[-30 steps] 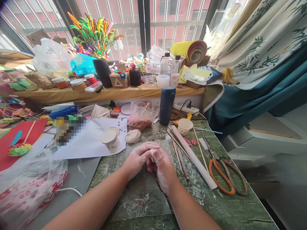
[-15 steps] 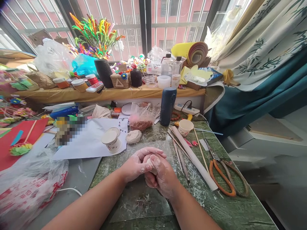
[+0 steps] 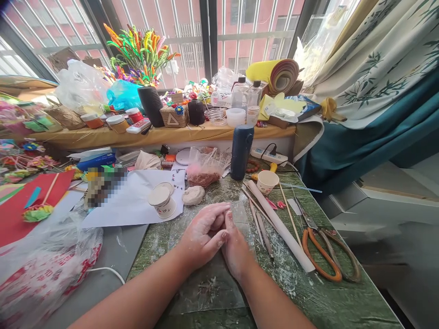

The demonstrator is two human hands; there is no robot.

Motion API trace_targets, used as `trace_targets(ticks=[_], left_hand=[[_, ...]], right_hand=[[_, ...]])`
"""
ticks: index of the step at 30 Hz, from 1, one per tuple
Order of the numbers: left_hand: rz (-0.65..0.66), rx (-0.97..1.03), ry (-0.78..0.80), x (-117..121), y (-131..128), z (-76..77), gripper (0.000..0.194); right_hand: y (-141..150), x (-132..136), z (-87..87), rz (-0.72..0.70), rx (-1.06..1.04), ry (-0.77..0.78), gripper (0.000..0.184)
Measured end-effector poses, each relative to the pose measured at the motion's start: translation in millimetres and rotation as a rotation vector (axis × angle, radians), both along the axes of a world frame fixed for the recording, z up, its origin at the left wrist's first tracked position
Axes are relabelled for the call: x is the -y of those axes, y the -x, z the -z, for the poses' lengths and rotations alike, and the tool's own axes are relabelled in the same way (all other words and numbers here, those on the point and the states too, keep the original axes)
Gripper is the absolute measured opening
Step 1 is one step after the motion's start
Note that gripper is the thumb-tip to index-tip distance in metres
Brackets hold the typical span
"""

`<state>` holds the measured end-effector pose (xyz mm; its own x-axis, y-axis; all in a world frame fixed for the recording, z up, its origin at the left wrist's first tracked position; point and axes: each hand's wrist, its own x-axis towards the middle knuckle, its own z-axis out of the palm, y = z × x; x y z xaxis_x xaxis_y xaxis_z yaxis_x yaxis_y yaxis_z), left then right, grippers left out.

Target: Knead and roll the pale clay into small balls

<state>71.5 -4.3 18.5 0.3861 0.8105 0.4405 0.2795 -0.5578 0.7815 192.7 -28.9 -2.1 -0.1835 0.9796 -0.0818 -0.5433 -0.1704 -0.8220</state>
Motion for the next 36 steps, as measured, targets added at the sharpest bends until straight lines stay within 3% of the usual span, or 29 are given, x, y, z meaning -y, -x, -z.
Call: trace_targets(ticks=[3, 6, 10, 12, 15, 17, 20, 22, 25, 30, 36], left_hand=[[0.012, -0.069, -0.104, -3.7, 4.1, -2.9, 0.035], [-0.068, 0.009, -0.066, -11.9, 10.3, -2.4, 0.021], [-0.368, 0.256, 0.322, -18.6, 13.0, -2.8, 0.039], [-0.382, 0.379, 0.492, -17.0, 9.6, -4.8, 0.043], [-0.282, 0.475, 0.616, -9.5, 2.6, -4.7, 0.05], [-0.23, 0.513, 0.601, -4.3, 0.3, -1.2, 0.052], [-0.036, 0.482, 0.444, -0.7, 3.0, 3.9, 0.052], [0.135, 0.353, 0.292, -1.6, 7.1, 3.4, 0.057], [0.276, 0.175, 0.13, -5.5, 12.5, -1.7, 0.061], [0.407, 0.198, 0.09, -8.8, 15.0, -3.1, 0.073], [0.418, 0.192, 0.084, -5.5, 12.8, 1.8, 0.076]], right_hand=[[1.7, 4.1, -9.8, -0.163, -0.171, 0.003, 0.06], [3.7, 5.7, -14.4, -0.22, -0.23, 0.011, 0.069], [7.3, 2.1, -9.3, -0.167, -0.194, 0.106, 0.057], [7.9, 0.3, -5.0, -0.157, -0.138, 0.149, 0.049], [7.7, 0.2, 0.1, -0.241, -0.128, 0.172, 0.047], [7.9, 1.6, 2.4, -0.293, -0.126, 0.181, 0.053], [8.4, 4.5, 5.3, -0.281, -0.028, 0.158, 0.056], [7.9, 6.2, 6.7, -0.188, 0.064, 0.13, 0.054], [4.9, 7.3, 6.9, -0.089, 0.17, 0.105, 0.049], [-0.1, 7.8, 4.3, -0.025, 0.297, 0.118, 0.055], [-1.3, 10.1, -0.8, 0.007, 0.343, 0.098, 0.054]])
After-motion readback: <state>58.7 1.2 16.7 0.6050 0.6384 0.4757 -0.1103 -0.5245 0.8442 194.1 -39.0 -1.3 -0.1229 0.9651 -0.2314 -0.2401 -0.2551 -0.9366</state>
